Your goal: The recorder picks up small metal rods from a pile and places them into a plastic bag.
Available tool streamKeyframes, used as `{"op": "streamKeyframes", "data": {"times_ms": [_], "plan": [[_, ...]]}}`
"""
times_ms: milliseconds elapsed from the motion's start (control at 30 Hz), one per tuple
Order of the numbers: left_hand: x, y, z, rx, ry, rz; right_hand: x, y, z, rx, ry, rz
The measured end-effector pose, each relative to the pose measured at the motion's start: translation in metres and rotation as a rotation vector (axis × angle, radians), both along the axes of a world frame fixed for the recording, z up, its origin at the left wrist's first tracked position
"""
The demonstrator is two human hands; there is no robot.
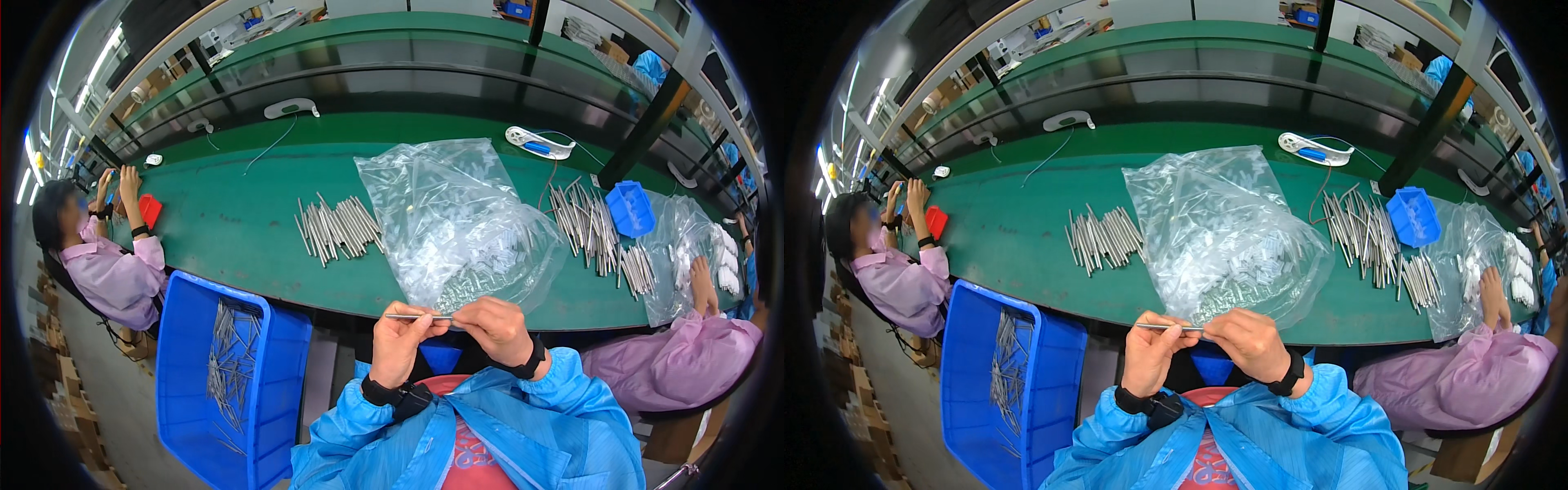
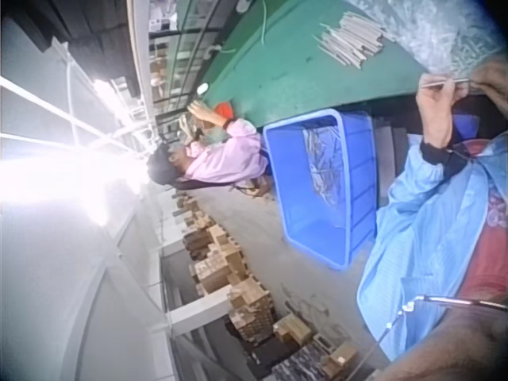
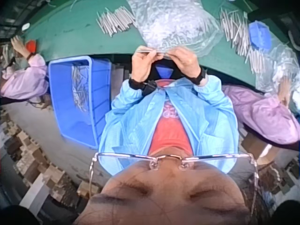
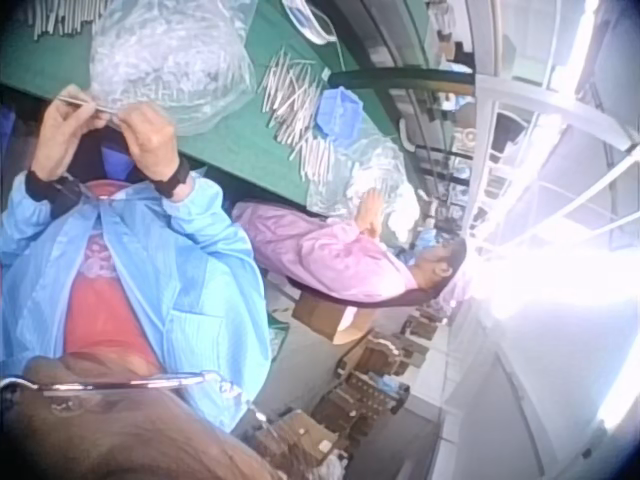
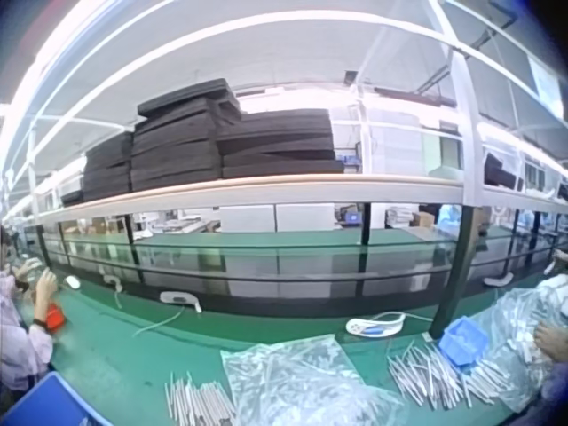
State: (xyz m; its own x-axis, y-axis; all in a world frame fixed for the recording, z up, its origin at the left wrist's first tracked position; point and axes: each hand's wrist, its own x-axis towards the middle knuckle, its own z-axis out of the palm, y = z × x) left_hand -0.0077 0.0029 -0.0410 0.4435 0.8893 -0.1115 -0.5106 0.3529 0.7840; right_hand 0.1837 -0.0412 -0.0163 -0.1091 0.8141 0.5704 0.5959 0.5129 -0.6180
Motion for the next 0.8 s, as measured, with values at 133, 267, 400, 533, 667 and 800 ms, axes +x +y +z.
{"op": "streamKeyframes", "data": {"times_ms": [133, 267, 400, 533, 667, 800], "plan": [[-0.007, 0.005, 0.002, -0.021, -0.026, -0.025, 0.0, 0.002, 0.008, -0.159, 0.131, 0.034], [-0.012, 0.008, 0.001, -0.007, -0.055, -0.026, 0.0, 0.005, 0.013, -0.122, 0.105, 0.04], [-0.013, 0.008, -0.003, -0.012, -0.054, -0.031, -0.004, 0.008, 0.009, -0.05, 0.046, 0.074], [-0.013, 0.007, -0.006, -0.017, -0.052, -0.028, -0.01, 0.008, 0.005, -0.004, -0.001, 0.044], [-0.015, 0.008, -0.004, -0.031, -0.024, -0.036, -0.013, 0.004, 0.011, -0.173, 0.08, 0.018], [-0.018, 0.011, 0.0, -0.03, -0.054, -0.03, -0.008, 0.004, 0.013, -0.193, 0.116, 0.011]]}}
